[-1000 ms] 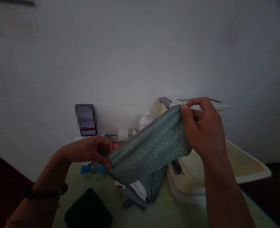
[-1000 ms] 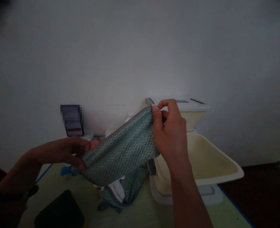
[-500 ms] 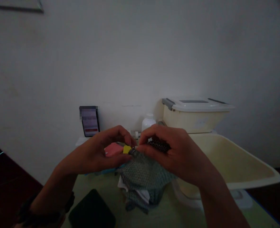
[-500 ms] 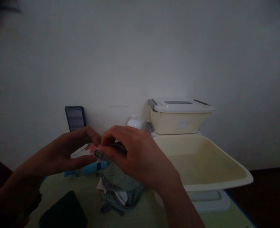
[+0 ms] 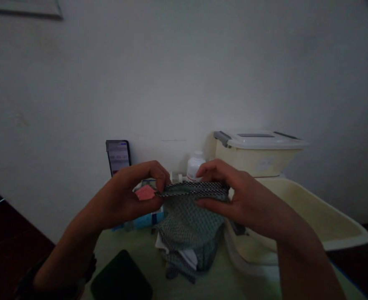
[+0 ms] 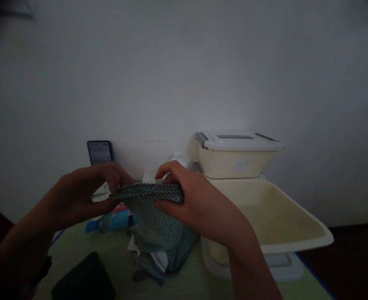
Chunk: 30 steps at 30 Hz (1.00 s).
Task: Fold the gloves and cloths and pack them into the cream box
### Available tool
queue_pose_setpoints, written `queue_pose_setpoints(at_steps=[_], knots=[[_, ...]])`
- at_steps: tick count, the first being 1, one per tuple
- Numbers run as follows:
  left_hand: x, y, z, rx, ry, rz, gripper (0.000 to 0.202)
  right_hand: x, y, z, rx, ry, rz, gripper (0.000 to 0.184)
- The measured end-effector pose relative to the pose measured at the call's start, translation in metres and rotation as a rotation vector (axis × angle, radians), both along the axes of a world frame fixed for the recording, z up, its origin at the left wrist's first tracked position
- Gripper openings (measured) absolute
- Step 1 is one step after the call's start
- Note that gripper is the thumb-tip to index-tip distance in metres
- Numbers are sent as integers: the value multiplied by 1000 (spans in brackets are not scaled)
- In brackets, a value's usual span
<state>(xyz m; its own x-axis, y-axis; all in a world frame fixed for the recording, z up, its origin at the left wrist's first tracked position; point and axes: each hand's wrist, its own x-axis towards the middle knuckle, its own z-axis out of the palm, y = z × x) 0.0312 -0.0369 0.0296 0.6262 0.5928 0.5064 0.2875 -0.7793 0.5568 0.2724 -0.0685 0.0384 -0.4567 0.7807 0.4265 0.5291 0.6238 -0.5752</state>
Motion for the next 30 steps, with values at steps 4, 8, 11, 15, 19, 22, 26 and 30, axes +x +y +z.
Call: queue_pose_setpoints(at_steps=[4, 8, 11, 15, 19, 22, 26, 30], knots=[[-5, 1, 1, 44, -55, -5, 18, 7, 1, 2, 68, 112, -15, 22], [-4, 4, -2, 3, -139, -32, 21, 6, 5, 2, 174, 124, 15, 14], [-2, 5, -4, -36, -213, -36, 27, 5, 8, -1, 193, 166, 34, 13], [1, 2, -1, -111, -239, 3, 24, 4, 10, -4, 238, 258, 28, 11], [6, -7, 7, -191, -317, 77, 6, 0, 8, -3, 260, 372, -46, 10], [11, -13, 10, -211, -512, 108, 6, -5, 5, -1, 258, 474, -100, 12], [15, -14, 8, -319, -646, 82, 9, -14, 3, 0, 250, 588, -149, 14], [15, -6, 6, -448, -498, 38, 8, -17, 7, -1, 115, 663, -136, 13]])
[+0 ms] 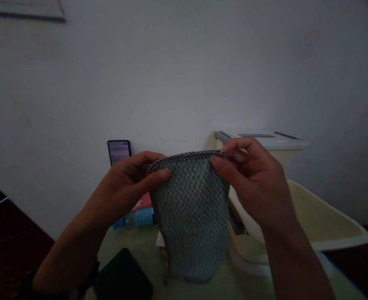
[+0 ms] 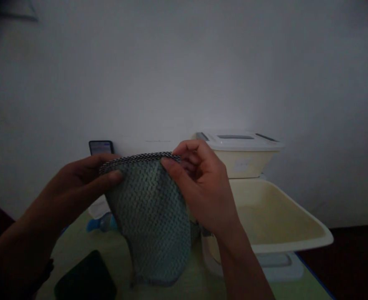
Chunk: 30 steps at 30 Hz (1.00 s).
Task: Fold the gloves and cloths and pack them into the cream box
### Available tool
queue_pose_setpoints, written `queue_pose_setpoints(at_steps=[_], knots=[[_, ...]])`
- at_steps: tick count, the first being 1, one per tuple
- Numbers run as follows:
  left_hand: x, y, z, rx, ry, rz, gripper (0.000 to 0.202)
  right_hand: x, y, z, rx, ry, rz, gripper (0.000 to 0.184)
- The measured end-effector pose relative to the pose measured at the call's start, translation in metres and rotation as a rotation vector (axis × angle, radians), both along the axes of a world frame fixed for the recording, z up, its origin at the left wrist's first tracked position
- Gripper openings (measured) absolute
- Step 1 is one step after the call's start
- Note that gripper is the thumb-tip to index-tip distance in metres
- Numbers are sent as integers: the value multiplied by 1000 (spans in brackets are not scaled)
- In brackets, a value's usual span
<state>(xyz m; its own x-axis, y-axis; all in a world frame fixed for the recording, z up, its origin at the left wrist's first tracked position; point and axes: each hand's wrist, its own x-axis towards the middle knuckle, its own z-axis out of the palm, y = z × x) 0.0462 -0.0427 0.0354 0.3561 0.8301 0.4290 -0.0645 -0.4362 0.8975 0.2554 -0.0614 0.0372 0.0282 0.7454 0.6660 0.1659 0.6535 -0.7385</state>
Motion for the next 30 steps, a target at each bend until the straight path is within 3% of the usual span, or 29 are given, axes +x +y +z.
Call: queue_pose_setpoints(at_steps=[5, 11, 15, 21, 26, 30], knots=[[0, 7, -5, -71, 37, -36, 8, 4, 5, 0, -165, 28, 43, 25], [2, 10, -10, -135, -14, -62, 16, 6, 6, 1, -187, 29, 45, 22], [3, 13, -11, -130, -33, -14, 19, 4, 7, -2, -147, 15, 16, 20], [12, 9, -8, -203, -233, 94, 23, -2, 7, -4, -160, 40, 0, 23], [15, 5, -5, -188, -361, 233, 21, -4, 7, -5, -286, 109, 243, 35], [15, 3, -1, -192, -416, 375, 20, -4, 8, -9, -398, -146, 432, 24]])
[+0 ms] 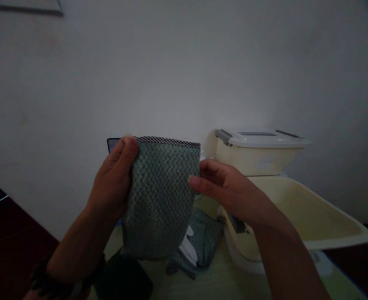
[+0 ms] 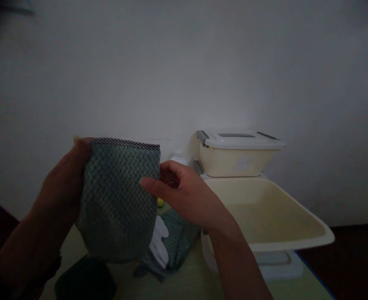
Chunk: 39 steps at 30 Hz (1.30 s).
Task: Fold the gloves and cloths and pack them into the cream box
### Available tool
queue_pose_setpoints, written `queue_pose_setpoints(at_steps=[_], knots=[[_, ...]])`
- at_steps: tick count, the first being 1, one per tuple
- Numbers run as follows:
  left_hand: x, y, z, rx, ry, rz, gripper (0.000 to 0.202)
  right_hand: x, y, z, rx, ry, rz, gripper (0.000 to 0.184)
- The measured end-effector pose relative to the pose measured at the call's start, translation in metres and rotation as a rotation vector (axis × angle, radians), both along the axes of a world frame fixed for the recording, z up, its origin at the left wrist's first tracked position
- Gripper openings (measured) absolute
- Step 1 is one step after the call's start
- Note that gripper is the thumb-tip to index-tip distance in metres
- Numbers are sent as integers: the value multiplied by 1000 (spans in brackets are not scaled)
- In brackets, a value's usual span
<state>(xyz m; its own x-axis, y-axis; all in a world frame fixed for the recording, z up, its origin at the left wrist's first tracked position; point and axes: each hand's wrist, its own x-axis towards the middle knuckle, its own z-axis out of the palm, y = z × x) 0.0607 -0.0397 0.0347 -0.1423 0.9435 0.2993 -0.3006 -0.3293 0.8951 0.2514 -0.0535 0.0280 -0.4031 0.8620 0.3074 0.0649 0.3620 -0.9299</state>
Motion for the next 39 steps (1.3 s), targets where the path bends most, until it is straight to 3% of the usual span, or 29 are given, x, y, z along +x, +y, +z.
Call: queue_pose_setpoints(at_steps=[3, 7, 9, 11, 13, 16, 19, 23, 26, 28, 30, 34, 36, 39], knots=[[2, -1, 3, -58, -26, 58, 20, -3, 1, -5, 30, -108, -2, 22], [1, 9, -2, -127, -41, 7, 23, -10, 2, -10, -22, 8, -60, 19], [-1, 19, -12, -214, -43, -190, 30, -12, 4, -12, -32, 75, -154, 20], [-4, 28, -24, -300, -9, -506, 41, -11, 6, -13, 1, 99, -261, 21], [-6, 33, -35, -269, 53, -767, 42, -9, 9, -14, 40, 120, -343, 22], [-6, 35, -45, -118, 115, -909, 49, -6, 13, -14, 51, 172, -411, 25], [-5, 32, -43, -50, 91, -897, 49, -4, 14, -13, 41, 200, -465, 27], [-6, 30, -33, -42, -12, -689, 29, 0, 11, -7, -3, 224, -374, 35], [-8, 31, -26, -32, -39, -518, 36, 10, 5, 0, -56, 132, -240, 66], [-10, 31, -24, -7, -36, -436, 48, 17, 2, 3, -44, 71, -222, 82], [-12, 32, -24, 49, 3, -405, 48, 21, 0, 6, 14, 51, -278, 76], [-17, 32, -26, 165, 151, -433, 13, 19, -2, 8, 142, 75, -381, 46], [-19, 30, -25, 189, 224, -450, 18, 17, -2, 8, 174, 51, -348, 41], [-21, 28, -21, 178, 333, -430, 35, 20, -1, 6, 195, -60, -292, 48]])
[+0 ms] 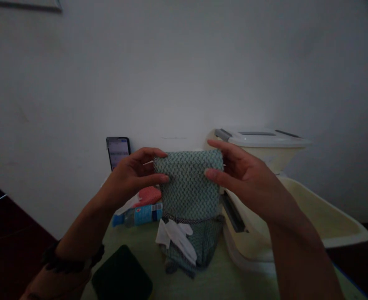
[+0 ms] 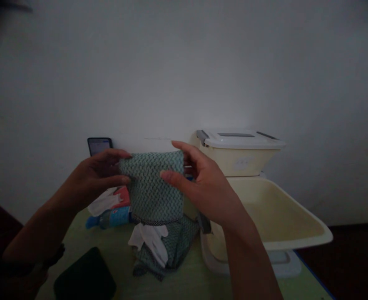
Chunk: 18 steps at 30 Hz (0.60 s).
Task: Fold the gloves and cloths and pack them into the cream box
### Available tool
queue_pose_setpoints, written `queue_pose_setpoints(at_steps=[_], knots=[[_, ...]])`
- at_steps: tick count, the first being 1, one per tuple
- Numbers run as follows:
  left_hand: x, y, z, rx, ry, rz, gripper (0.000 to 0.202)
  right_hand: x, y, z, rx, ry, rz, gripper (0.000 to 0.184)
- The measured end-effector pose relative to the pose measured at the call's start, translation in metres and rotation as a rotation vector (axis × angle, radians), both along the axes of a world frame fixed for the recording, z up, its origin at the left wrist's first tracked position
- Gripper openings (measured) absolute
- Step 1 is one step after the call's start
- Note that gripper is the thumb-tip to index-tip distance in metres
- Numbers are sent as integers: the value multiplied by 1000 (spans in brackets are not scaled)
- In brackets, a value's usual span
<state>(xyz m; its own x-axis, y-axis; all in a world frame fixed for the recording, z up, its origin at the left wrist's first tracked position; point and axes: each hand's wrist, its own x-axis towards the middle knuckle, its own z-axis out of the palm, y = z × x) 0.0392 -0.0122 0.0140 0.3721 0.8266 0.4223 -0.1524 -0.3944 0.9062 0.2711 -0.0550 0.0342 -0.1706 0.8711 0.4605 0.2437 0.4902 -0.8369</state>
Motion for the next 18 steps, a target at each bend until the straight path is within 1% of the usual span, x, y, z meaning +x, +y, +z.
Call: queue_pose_setpoints(at_steps=[1, 3, 6, 10, 13, 16, 18], knots=[[0, -1, 1, 11, 22, 39, 35, 1, 0, -1, 6, -48, -10, 49], [-1, -2, 4, 41, 54, 126, 32, 4, 0, -1, 30, -136, -57, 45], [-4, -2, 6, 69, 116, 193, 32, 3, -2, -1, 77, -245, -124, 35], [-8, -3, 7, 124, 233, 241, 33, -1, -3, 1, 153, -410, -182, 23], [-10, -1, 7, 171, 356, 269, 27, -2, -3, 1, 200, -515, -207, 18], [-12, 2, 6, 160, 436, 249, 16, -1, -2, 0, 184, -556, -224, 17], [-12, 3, 5, 116, 425, 233, 14, 0, -1, 0, 142, -520, -209, 17]])
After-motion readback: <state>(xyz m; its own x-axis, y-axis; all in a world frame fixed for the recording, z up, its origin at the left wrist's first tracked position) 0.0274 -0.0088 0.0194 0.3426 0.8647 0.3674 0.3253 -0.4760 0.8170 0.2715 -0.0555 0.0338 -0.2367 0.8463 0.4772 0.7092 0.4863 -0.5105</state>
